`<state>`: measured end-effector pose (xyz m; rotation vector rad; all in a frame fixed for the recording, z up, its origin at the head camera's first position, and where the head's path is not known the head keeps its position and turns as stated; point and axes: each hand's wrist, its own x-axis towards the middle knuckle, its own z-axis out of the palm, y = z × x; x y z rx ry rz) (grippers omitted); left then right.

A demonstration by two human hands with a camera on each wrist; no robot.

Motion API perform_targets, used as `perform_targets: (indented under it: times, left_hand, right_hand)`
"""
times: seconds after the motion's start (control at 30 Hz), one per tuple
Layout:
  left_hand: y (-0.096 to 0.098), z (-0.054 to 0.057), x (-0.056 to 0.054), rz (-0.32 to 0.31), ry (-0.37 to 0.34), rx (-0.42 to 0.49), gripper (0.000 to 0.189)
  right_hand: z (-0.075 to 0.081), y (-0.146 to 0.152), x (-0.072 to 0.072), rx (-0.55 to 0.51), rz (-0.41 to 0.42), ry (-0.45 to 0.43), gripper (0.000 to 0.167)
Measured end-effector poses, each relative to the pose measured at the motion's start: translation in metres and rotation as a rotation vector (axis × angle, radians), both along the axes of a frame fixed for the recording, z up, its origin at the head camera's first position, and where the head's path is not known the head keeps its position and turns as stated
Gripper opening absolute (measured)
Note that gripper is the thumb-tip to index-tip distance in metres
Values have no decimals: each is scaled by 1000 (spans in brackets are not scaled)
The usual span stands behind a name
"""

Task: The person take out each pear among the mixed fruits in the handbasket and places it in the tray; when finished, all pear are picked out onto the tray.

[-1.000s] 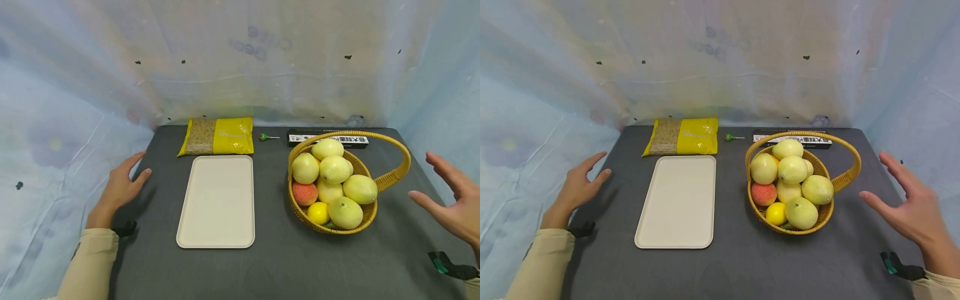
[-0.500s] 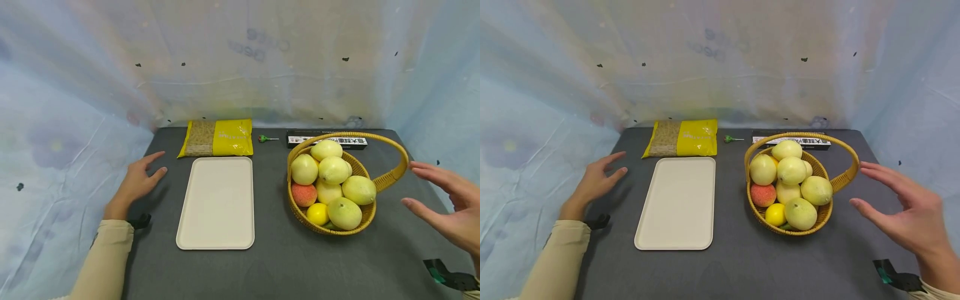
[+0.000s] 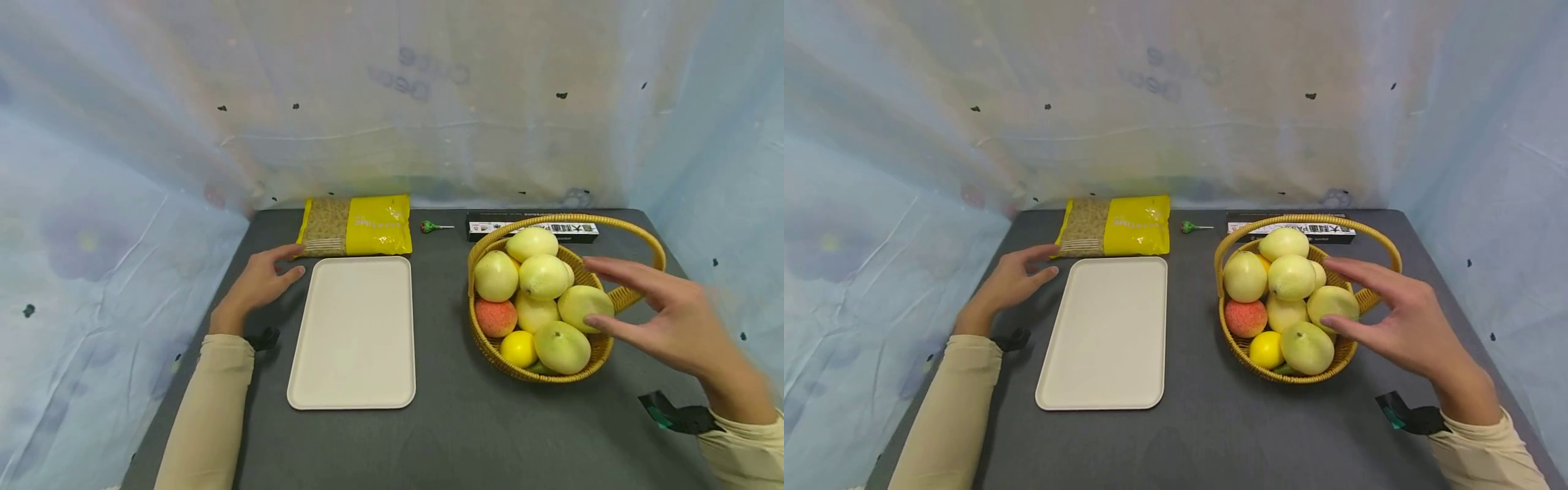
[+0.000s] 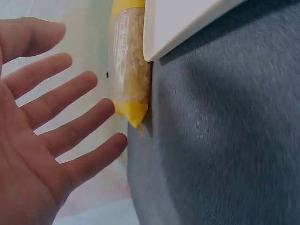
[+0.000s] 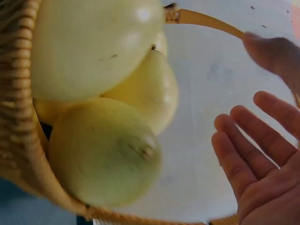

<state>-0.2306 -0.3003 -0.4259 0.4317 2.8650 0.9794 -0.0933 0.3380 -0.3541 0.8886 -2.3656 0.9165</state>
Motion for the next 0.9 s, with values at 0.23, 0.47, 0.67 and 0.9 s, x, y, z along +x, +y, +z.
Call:
perform_targets:
  times: [0.23,0.47,0.67,0.9]
  left_hand:
    - [7,-9,-12,-20,-93,-66,56]
    - [13,-13,-16,-52,-190,-194,59]
    - [20,-17,-19,-79,-207,-186,64]
    - [26,-23,-20,-86,-204,-191,65]
  right_hand:
    - [-13,-12,-25,69,-109,-79,93]
    - [-27,-21,-43,140,-141,-191,87]
    - [-36,-22,-52,249,-136,-160,92]
    - [-34,-25,-50,256,-143,-173,92]
